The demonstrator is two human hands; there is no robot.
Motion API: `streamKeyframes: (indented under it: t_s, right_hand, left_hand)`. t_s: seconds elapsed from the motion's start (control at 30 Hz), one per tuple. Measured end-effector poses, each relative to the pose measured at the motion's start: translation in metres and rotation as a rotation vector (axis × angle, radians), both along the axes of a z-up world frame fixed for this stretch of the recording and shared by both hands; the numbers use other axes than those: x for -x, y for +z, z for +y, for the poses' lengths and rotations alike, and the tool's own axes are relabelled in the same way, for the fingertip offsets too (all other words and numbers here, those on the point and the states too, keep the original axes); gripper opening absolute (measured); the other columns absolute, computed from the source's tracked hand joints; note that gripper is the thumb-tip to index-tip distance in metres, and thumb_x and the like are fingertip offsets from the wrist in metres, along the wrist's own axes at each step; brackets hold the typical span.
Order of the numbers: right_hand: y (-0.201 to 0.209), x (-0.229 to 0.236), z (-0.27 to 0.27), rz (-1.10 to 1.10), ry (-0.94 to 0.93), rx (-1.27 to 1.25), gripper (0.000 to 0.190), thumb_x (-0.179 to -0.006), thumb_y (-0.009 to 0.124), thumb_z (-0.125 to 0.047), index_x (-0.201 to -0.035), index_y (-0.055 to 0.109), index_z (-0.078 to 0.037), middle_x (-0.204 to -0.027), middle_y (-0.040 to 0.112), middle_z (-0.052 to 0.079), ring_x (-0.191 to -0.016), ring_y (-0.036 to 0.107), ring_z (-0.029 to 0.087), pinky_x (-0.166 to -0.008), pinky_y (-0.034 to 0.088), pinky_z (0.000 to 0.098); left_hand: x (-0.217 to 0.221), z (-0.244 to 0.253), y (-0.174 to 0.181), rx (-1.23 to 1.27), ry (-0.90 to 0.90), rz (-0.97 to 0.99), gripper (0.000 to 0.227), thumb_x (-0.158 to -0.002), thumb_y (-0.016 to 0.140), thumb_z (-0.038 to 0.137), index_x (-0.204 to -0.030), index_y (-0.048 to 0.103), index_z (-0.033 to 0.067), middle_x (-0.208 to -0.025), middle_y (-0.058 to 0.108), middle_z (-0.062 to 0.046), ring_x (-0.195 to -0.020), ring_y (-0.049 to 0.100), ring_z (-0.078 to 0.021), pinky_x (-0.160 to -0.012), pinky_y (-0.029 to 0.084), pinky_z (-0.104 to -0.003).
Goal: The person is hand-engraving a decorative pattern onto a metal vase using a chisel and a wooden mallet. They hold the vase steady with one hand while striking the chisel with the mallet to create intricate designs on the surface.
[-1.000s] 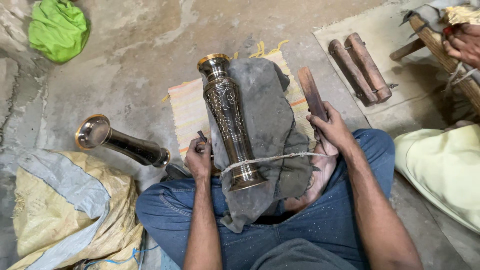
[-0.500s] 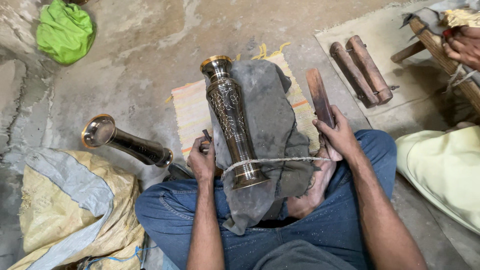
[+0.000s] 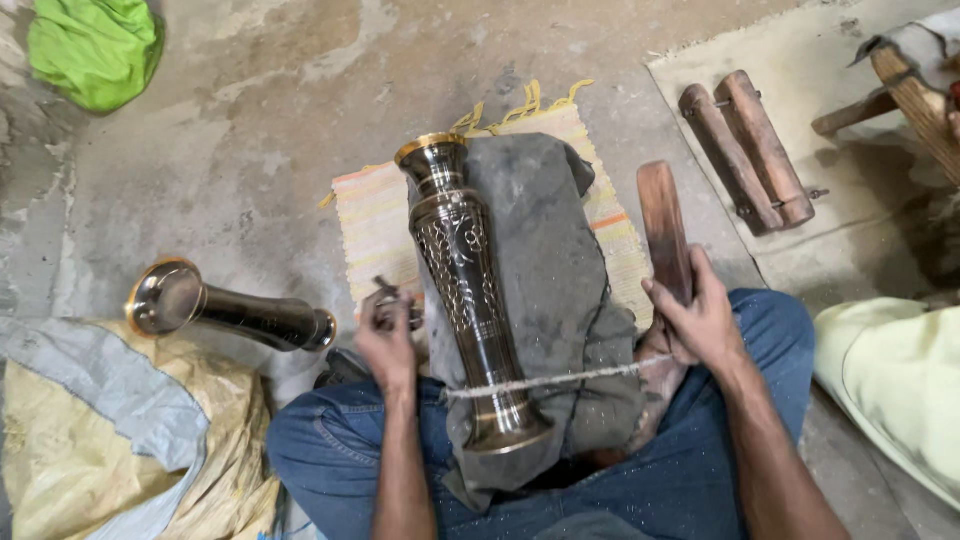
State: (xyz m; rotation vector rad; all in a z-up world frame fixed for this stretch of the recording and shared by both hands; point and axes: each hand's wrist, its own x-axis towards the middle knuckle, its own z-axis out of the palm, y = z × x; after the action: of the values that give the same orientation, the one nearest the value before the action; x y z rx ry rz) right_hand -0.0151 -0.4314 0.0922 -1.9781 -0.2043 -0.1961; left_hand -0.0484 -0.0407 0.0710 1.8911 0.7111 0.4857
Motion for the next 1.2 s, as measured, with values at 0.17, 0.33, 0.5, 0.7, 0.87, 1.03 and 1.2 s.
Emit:
streamKeyframes:
  t_s: [0.17, 0.33, 0.5, 0.7, 0.87, 1.03, 1.2]
  right_hand:
    - [0.038, 0.010, 0.011, 0.261, -0.043, 0.143, 0.047, -0.084, 0.076, -0.024, -0.119, 0.052, -0.003, -0.091, 0.071, 0.014, -0.079, 0.070, 0.021, -0.070, 0.056, 0.0380]
    - [0.091, -0.010, 0.031, 0.277, 0.115, 0.252, 0.047, -0.080, 0.075, -0.015, -0.121, 0.056, -0.005, -0.093, 0.074, 0.017, -0.079, 0.075, 0.024, -0.069, 0.058, 0.0393]
    - [0.122, -0.043, 0.068, -0.192, 0.348, 0.424, 0.058, -0.073, 0.078, -0.007, -0.127, 0.057, -0.002, -0.106, 0.073, 0.021, -0.093, 0.072, 0.034, -0.079, 0.058, 0.0436]
    - [0.140, -0.076, 0.100, -0.369, 0.382, 0.735, 0.047, -0.084, 0.074, -0.006, -0.128, 0.056, -0.008, -0.098, 0.068, 0.012, -0.092, 0.067, 0.028, -0.084, 0.052, 0.0440]
    - [0.176, -0.091, 0.105, -0.593, 0.408, 0.721, 0.044, -0.085, 0.076, -0.015, -0.126, 0.061, -0.010, -0.110, 0.071, 0.009, -0.104, 0.068, 0.029, -0.088, 0.052, 0.0475]
    - [0.210, -0.089, 0.109, -0.843, 0.324, 0.891, 0.036, -0.090, 0.075, -0.010, -0.124, 0.065, -0.014, -0.111, 0.073, 0.007, -0.104, 0.071, 0.027, -0.087, 0.051, 0.0465]
    - [0.235, -0.085, 0.106, -0.696, 0.501, 0.674, 0.048, -0.079, 0.079, -0.013, -0.125, 0.063, -0.008, -0.103, 0.073, 0.009, -0.104, 0.070, 0.028, -0.087, 0.051, 0.0475]
  left_hand:
    - [0.009, -0.016, 0.079, 0.273, 0.017, -0.499, 0.026, -0.100, 0.069, 0.003, -0.123, 0.060, -0.0053, -0.095, 0.074, -0.016, -0.085, 0.073, -0.0175, -0.072, 0.065, -0.031]
    - [0.019, -0.063, 0.138, 0.248, -0.138, -0.543, 0.025, -0.098, 0.069, 0.000, -0.120, 0.059, -0.0057, -0.094, 0.074, -0.014, -0.089, 0.078, -0.0198, -0.073, 0.068, -0.033]
    - [0.015, -0.101, 0.148, 0.154, -0.194, -0.525, 0.030, -0.096, 0.070, 0.000, -0.122, 0.057, -0.0059, -0.101, 0.072, -0.012, -0.088, 0.074, -0.0150, -0.081, 0.066, -0.030]
    - [0.016, -0.104, 0.140, 0.027, -0.159, -0.488, 0.028, -0.099, 0.074, -0.001, -0.119, 0.055, -0.0038, -0.082, 0.071, -0.008, -0.078, 0.068, -0.0087, -0.085, 0.056, -0.023]
    - [0.015, -0.104, 0.136, -0.116, -0.157, -0.441, 0.032, -0.093, 0.077, 0.001, -0.117, 0.057, -0.0029, -0.080, 0.072, -0.005, -0.073, 0.069, -0.0066, -0.067, 0.056, -0.019]
    - [0.018, -0.108, 0.136, -0.125, -0.143, -0.497, 0.030, -0.096, 0.076, 0.000, -0.117, 0.055, -0.0035, -0.083, 0.070, -0.005, -0.075, 0.067, -0.0072, -0.071, 0.054, -0.021]
    - [0.018, -0.110, 0.136, -0.088, -0.109, -0.448, 0.028, -0.098, 0.077, 0.000, -0.117, 0.057, -0.0041, -0.082, 0.071, -0.008, -0.074, 0.065, -0.0089, -0.071, 0.053, -0.022]
